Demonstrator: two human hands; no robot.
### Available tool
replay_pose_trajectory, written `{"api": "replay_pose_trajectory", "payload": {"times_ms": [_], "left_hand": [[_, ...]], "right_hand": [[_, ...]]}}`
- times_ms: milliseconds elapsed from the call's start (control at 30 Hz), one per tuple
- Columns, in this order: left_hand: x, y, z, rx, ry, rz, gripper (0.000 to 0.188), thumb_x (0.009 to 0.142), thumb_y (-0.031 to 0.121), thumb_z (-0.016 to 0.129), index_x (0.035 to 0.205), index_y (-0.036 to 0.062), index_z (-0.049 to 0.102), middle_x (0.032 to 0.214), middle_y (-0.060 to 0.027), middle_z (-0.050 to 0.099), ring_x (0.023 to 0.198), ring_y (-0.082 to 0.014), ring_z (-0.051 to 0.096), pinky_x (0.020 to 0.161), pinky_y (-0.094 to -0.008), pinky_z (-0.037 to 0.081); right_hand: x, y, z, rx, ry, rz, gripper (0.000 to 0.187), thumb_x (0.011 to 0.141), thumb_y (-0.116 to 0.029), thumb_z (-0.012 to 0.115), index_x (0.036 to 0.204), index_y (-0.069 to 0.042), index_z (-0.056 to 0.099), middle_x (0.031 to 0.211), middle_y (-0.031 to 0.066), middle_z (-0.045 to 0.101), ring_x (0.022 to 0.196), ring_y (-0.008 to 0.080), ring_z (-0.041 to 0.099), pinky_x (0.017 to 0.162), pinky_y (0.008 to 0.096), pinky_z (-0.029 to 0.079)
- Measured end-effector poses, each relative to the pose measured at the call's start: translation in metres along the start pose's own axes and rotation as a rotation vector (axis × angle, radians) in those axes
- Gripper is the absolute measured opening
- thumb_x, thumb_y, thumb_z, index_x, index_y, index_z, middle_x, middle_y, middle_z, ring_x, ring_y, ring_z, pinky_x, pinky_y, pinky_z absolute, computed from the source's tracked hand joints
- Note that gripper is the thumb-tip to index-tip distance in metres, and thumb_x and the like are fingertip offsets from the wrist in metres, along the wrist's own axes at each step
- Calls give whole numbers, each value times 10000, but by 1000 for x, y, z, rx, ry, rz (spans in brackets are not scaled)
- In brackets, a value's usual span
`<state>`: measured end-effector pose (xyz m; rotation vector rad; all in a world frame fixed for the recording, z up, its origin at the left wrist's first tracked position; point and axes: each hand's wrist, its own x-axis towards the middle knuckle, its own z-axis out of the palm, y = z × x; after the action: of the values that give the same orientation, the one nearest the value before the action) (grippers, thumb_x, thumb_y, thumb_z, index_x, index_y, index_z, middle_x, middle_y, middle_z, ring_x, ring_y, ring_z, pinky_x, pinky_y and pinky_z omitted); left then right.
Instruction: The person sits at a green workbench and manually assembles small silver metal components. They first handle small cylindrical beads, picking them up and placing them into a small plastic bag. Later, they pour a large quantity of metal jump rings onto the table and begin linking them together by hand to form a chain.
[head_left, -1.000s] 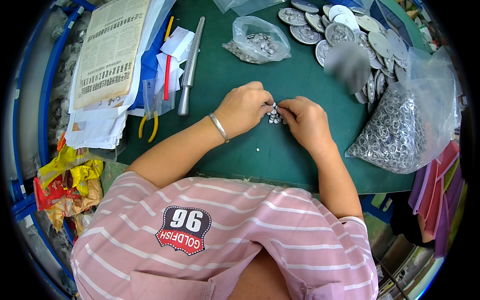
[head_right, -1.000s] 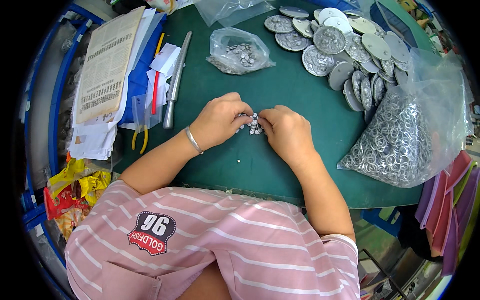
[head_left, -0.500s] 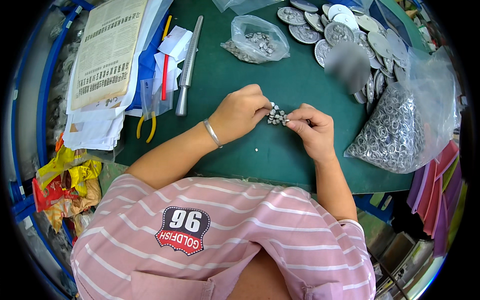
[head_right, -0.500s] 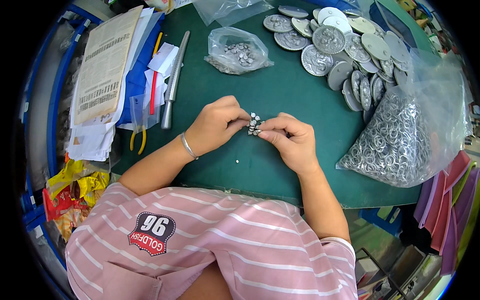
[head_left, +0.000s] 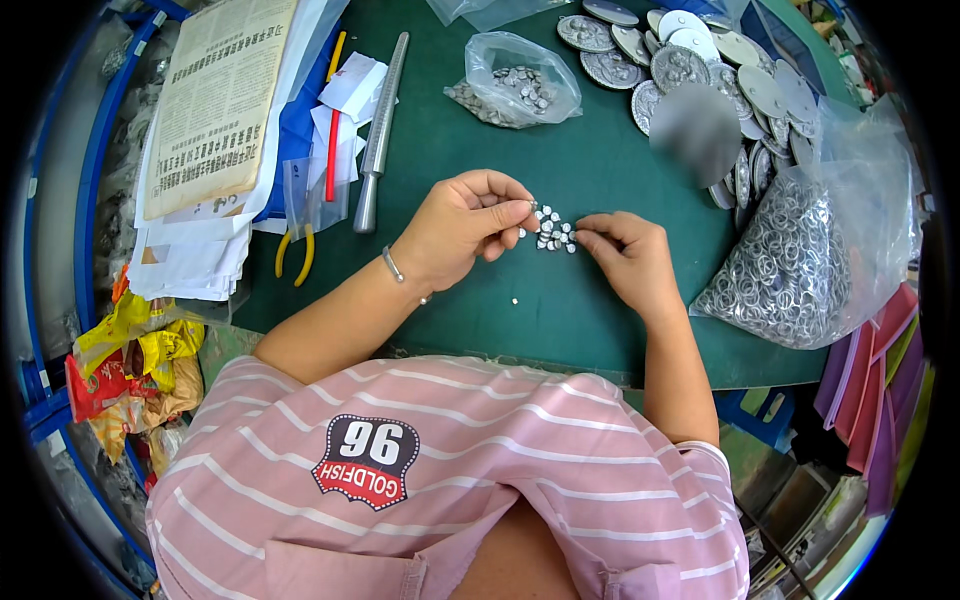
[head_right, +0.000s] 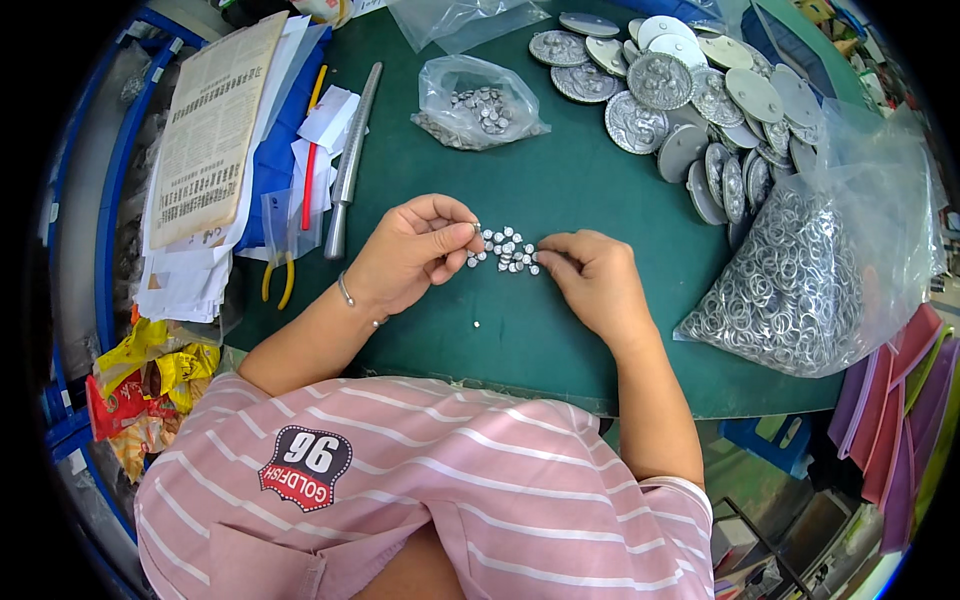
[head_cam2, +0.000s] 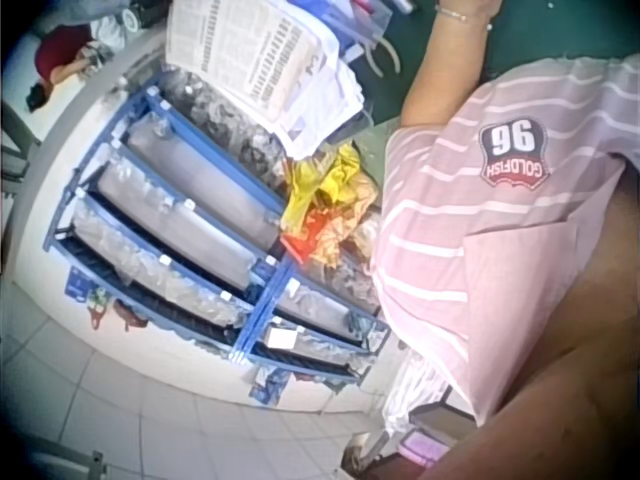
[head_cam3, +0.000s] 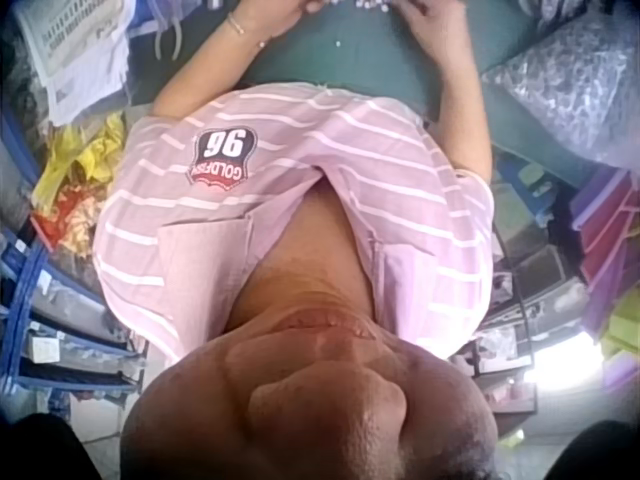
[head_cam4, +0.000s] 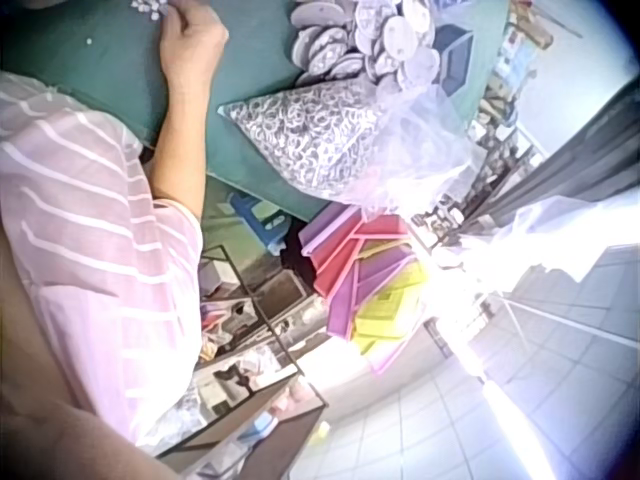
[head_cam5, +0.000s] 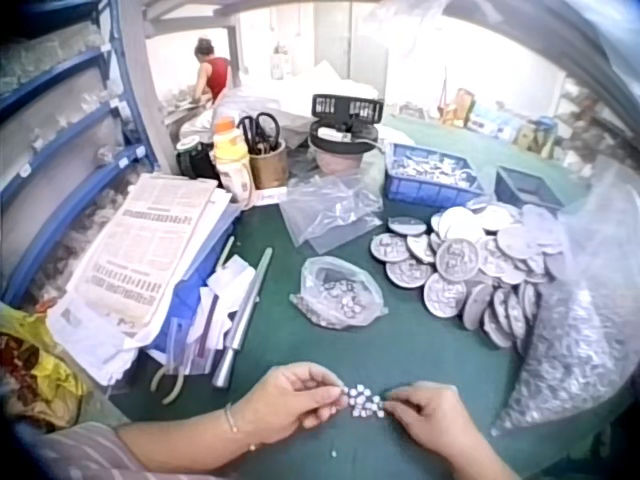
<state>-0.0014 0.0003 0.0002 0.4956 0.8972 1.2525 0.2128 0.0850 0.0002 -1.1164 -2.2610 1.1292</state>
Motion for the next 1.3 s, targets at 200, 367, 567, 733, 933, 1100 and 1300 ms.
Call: {"api": "replay_pose_trajectory", "payload": {"times_ms": [200, 367, 567, 733, 933, 1100, 1300], "left_hand": [[2, -5, 0, -87, 151, -64, 120, 884, 80, 611, 956, -15, 613, 886, -125, 663, 736, -151, 651, 635, -213, 521], [0, -6, -1, 3, 145, -15, 120, 866, 65, 619, 945, -26, 621, 895, -123, 665, 753, -169, 659, 667, -242, 537], [-2, -5, 1, -130, 124, -36, 137, 875, 39, 566, 981, -37, 606, 947, -117, 644, 828, -182, 648, 742, -284, 539], [13, 42, 20, -305, 151, 112, 237, 896, 90, 508, 1040, -84, 582, 1020, -159, 606, 1030, -261, 578, 913, -361, 477], [55, 88, 34, -278, 255, 269, 396, 902, 139, 532, 1191, -107, 416, 1290, -254, 407, 1068, -301, 485, 925, -417, 415], [63, 85, 20, -95, 265, 180, 334, 883, 100, 559, 1130, -101, 458, 1257, -246, 441, 991, -268, 507, 888, -405, 425], [23, 72, 21, 654, 166, 156, 196, 859, 57, 583, 1036, -20, 614, 919, -68, 648, 750, -127, 583, 689, -278, 489]], "right_hand": [[-2, -14, 2, -296, 5, -84, 95, 752, -109, 692, 841, -76, 697, 739, 93, 621, 665, 293, 603, 602, 388, 480], [-3, -8, 1, 80, -23, -39, 45, 787, -66, 674, 826, -44, 671, 658, 38, 562, 554, 155, 523, 499, 288, 406], [3, -10, 2, 1542, -154, 238, 65, 881, -95, 559, 891, -31, 566, 606, 4, 438, 487, 65, 338, 404, 199, 224], [48, -38, 5, 1784, -94, 193, 249, 937, -271, 470, 764, -91, 471, 653, 25, 447, 453, 93, 316, 390, 218, 228], [127, -77, 23, 1569, 415, 234, 236, 923, -228, 508, 741, -77, 510, 704, 40, 510, 698, 166, 482, 657, 314, 377], [136, -72, 35, 1306, 287, 83, 243, 938, -173, 461, 929, 8, 623, 909, 97, 653, 869, 161, 568, 830, 302, 408], [71, -37, -7, 547, 60, 18, 121, 858, -85, 606, 901, 20, 651, 811, 42, 642, 695, 120, 570, 632, 255, 456]]}}
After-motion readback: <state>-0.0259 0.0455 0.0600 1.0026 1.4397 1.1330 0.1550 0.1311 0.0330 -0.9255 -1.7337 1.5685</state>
